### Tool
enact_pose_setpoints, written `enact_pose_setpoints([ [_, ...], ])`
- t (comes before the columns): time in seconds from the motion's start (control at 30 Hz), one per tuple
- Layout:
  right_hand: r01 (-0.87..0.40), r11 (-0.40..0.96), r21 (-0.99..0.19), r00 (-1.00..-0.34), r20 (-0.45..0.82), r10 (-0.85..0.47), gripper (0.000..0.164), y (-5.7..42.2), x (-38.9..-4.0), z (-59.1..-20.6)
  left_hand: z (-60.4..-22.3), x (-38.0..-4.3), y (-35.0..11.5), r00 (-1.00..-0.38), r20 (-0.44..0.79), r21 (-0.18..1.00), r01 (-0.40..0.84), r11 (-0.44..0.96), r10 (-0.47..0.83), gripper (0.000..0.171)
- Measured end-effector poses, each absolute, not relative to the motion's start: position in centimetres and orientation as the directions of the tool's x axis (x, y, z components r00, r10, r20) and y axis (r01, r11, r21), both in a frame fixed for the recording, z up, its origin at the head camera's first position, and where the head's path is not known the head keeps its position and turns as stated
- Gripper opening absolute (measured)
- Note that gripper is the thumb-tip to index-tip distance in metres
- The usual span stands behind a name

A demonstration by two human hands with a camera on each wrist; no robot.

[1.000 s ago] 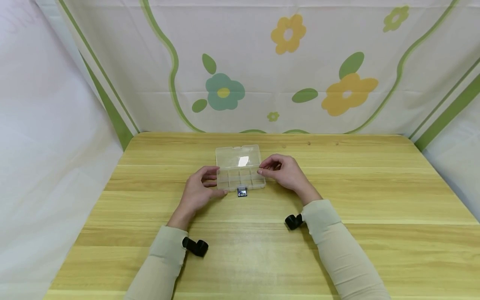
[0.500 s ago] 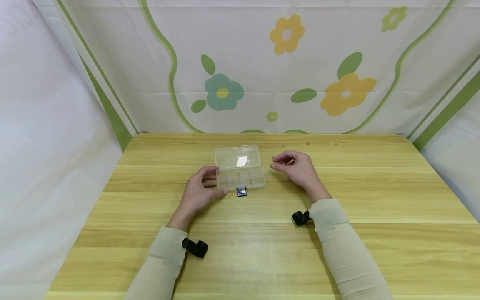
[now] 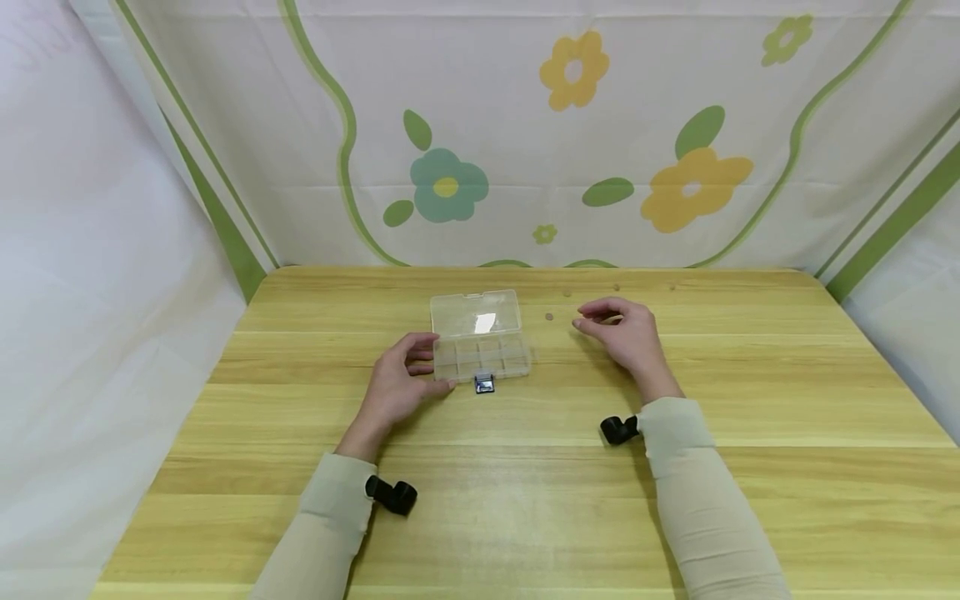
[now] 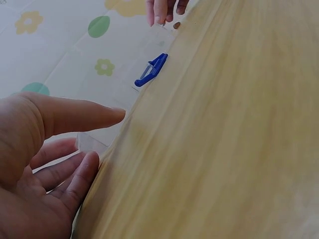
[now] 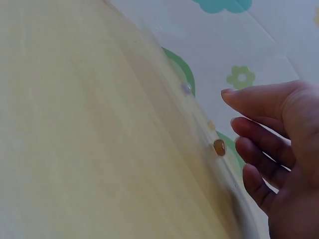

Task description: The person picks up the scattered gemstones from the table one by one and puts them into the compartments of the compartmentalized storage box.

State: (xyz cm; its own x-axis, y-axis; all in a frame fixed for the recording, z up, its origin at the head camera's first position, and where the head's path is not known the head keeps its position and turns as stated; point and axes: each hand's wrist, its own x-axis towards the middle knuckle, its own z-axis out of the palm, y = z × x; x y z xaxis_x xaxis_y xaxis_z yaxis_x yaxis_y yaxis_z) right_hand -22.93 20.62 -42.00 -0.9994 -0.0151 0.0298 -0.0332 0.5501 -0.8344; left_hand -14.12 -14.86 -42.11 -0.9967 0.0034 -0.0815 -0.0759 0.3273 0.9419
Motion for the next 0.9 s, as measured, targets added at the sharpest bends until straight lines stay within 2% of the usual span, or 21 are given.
enact_pose_setpoints([
  [0.27,0.027,0.566,-0.824,-0.999,0.001,0.05,0.036,22.0,-22.8,-42.1,-42.1,-14.1,-14.9,-0.997,-0.074,0.939,-0.066,0.337,0.012,0.076],
  [0.9,0.011,0.599,-0.8,-0.999,-0.027,-0.017,0.034,22.5,-22.8,-42.4,-42.2,-14.1,-15.0,-0.998,-0.068,0.94,-0.059,0.336,0.014,0.076],
])
